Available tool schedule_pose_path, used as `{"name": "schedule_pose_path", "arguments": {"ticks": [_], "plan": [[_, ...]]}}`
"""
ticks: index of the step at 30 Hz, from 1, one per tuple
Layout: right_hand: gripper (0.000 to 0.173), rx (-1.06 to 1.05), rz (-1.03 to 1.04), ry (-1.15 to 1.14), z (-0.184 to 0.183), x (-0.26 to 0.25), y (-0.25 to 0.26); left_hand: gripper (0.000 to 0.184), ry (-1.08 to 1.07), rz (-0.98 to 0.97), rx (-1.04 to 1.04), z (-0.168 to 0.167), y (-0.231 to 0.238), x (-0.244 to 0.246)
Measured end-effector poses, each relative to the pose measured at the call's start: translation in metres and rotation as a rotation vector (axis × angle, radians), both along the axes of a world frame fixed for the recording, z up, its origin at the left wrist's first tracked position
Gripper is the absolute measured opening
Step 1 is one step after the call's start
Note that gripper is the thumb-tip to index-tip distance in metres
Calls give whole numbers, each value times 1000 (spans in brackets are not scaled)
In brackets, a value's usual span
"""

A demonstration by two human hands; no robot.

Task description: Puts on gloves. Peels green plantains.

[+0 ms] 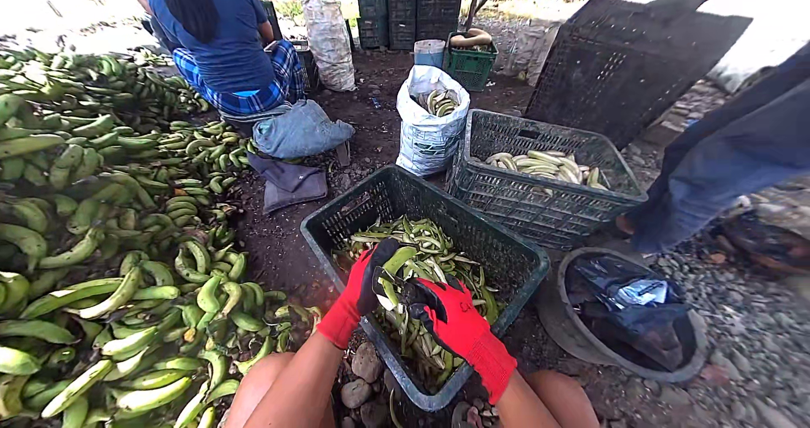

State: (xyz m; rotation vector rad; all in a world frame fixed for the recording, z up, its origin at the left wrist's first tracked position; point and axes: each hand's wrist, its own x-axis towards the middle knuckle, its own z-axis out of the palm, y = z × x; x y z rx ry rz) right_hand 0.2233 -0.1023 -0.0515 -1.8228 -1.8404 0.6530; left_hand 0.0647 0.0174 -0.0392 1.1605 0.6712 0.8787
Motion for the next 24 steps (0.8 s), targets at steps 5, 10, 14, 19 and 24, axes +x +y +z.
{"name": "schedule_pose_path", "arguments": {"ticks": [5, 10, 14, 19, 24], "plan": [[59, -130, -323, -33, 11, 1, 17, 37, 114, 143, 223, -16, -20, 12], [53, -123, -524, 251, -12, 19, 32, 44, 69, 177, 304, -13, -21, 16], [52, -36, -488, 379, -1, 27, 19, 42, 23, 183, 139, -7, -10, 4], [56, 40, 11, 431, 0, 19, 1, 38, 10, 188, 55, -4, 4, -1], [54, 34, 195, 287, 3, 19, -1, 38, 65, 105, 153, 2, 2, -3]]}}
